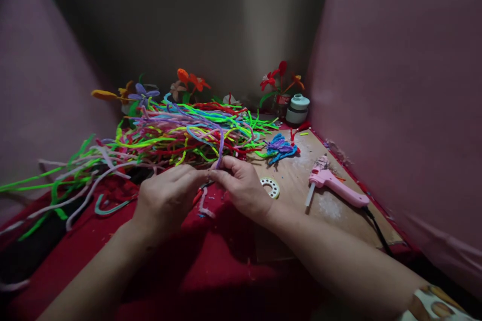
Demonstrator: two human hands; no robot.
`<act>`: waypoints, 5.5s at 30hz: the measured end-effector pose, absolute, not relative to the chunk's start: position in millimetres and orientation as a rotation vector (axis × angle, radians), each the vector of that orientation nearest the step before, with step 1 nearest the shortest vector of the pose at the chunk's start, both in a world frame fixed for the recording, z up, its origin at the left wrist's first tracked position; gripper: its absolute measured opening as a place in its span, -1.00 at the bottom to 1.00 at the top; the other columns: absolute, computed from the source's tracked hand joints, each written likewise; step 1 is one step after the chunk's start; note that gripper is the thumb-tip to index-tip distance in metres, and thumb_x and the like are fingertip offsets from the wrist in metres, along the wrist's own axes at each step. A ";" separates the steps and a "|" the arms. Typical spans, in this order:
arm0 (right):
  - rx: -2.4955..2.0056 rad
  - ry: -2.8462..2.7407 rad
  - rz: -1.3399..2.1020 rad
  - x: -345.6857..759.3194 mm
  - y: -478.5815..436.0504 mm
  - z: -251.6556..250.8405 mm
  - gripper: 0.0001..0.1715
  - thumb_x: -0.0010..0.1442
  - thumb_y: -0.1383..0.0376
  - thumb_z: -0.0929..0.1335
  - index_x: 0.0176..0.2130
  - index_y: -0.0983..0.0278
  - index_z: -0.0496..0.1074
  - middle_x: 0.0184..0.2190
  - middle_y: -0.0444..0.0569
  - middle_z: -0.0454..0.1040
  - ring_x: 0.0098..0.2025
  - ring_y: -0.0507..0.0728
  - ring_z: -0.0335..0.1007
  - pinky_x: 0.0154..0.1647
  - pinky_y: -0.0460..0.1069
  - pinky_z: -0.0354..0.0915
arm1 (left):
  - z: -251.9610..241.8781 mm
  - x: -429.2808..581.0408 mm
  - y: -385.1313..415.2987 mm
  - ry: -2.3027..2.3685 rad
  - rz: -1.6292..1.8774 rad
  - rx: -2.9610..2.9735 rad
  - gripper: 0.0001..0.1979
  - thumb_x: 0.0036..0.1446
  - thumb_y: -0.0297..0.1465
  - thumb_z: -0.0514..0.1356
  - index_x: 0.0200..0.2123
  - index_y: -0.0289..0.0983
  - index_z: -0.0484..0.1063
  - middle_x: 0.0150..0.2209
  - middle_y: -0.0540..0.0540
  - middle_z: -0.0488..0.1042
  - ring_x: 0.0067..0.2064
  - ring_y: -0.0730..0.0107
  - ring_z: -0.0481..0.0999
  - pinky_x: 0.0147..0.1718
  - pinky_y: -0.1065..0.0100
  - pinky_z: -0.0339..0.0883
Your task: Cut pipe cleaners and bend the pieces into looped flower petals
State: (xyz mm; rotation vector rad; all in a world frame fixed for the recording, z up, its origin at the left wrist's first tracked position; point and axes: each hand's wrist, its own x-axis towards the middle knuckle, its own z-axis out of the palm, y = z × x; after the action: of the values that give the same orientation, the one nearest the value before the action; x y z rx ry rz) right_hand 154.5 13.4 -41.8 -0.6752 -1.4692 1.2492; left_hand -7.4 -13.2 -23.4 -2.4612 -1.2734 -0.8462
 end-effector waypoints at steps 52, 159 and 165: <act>-0.594 -0.733 1.621 170.4 45.2 -36.1 -0.90 -0.01 0.40 0.39 -0.51 0.36 0.37 -0.56 -0.09 0.39 -0.58 -0.08 0.20 -0.57 -0.13 0.12 | -38.6 -5.5 -27.7 -1.505 -0.351 -2.203 -0.90 0.07 -0.46 0.06 -0.45 -0.22 0.35 -0.48 -0.02 0.46 -0.42 0.32 0.45 -0.53 0.34 -0.01; -0.834 -1.442 1.031 160.0 4.4 -31.2 -0.97 -0.02 0.33 0.40 -0.46 0.26 0.46 -0.57 -0.15 0.35 -0.53 -0.03 0.13 -0.53 -0.08 0.06 | -38.7 -53.3 -16.2 -1.905 -0.057 -2.440 -0.75 0.12 -0.42 -0.03 -0.15 -0.20 0.33 -0.29 -0.16 0.47 -0.24 0.21 0.42 -0.29 0.29 0.23; -0.816 -1.373 1.080 160.6 3.8 -30.0 -0.97 0.01 0.34 0.40 -0.45 0.26 0.44 -0.57 -0.18 0.33 -0.55 -0.05 0.12 -0.51 -0.08 0.10 | -38.5 -57.2 -25.3 -2.025 -0.435 -2.433 -0.70 0.06 -0.44 -0.02 -0.12 -0.25 0.31 -0.20 -0.19 0.45 -0.17 0.19 0.42 -0.21 0.26 0.27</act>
State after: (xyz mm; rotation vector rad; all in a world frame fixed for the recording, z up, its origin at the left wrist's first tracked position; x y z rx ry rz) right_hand 160.6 3.8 -30.0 -0.8159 -1.3734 1.0799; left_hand -57.2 -25.3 -38.5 -2.4330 -2.0245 -0.4347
